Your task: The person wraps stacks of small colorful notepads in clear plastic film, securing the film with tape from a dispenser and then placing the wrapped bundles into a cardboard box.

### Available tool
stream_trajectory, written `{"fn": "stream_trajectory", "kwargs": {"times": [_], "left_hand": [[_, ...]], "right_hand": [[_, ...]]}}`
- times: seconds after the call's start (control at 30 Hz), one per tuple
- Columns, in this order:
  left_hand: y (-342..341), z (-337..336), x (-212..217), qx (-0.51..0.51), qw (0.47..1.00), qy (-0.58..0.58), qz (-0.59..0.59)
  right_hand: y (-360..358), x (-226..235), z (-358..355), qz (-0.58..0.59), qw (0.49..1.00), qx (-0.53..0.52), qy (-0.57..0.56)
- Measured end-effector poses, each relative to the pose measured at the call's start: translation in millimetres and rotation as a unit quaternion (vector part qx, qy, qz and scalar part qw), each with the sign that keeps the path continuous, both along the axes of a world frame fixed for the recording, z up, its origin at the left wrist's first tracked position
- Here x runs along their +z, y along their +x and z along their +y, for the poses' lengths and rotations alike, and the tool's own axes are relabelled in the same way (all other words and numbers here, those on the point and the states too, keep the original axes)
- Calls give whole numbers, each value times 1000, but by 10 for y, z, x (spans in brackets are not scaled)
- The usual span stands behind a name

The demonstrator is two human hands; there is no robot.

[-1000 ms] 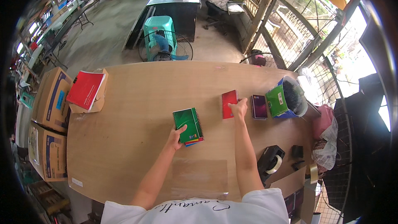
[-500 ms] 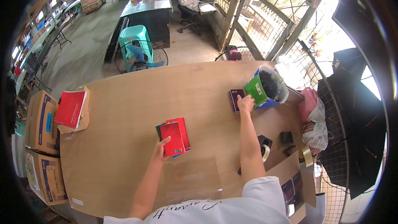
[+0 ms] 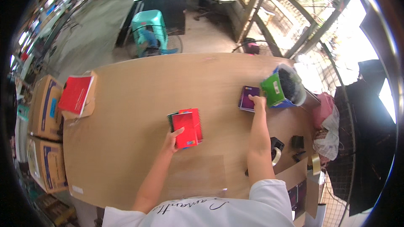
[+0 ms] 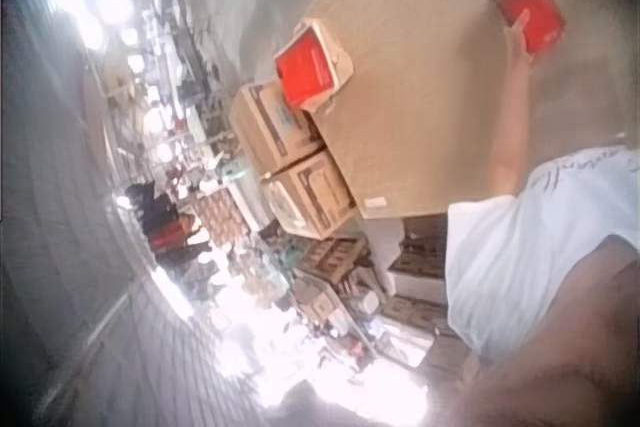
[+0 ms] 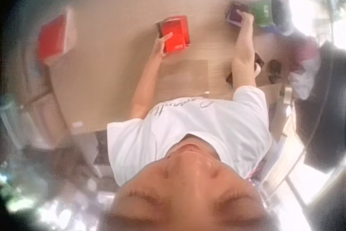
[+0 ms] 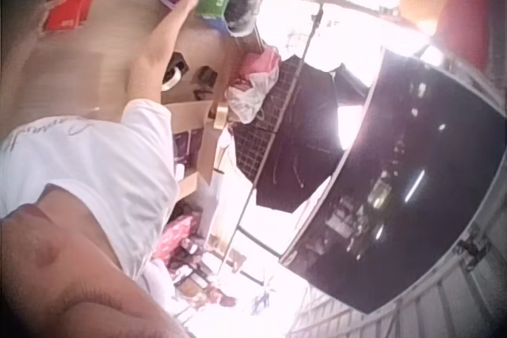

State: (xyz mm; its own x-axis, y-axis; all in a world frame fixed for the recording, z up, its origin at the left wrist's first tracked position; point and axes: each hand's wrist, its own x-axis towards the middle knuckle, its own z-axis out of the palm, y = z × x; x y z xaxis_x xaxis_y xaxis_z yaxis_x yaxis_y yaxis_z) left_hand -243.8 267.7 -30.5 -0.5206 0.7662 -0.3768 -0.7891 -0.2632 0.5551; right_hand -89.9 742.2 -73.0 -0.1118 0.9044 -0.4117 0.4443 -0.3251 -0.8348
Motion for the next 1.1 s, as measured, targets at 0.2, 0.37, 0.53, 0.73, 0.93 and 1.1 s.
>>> {"fn": "stream_trajectory", "kwargs": {"times": [0.2,0.37,0.53,0.73,0.93,1.1], "left_hand": [[165,-362,414,9,1000,-28,4],[658,-627,548,15,992,123,16],[1127,-1157,556,-60,977,-11,204],[1544,-1496,1867,-176,507,56,842],[2075,-1715,971,-108,534,-202,814],[2035,-1887,398,-202,512,-426,718]], "right_hand": [[-168,1278,-2384,262,937,140,-185],[-6,1443,-4144,-27,923,278,264],[823,1434,-4226,248,886,339,-198],[1758,1793,-4256,298,666,404,-552],[2445,1651,-4461,352,767,272,-463],[2012,1317,-4378,358,884,289,-85]]}}
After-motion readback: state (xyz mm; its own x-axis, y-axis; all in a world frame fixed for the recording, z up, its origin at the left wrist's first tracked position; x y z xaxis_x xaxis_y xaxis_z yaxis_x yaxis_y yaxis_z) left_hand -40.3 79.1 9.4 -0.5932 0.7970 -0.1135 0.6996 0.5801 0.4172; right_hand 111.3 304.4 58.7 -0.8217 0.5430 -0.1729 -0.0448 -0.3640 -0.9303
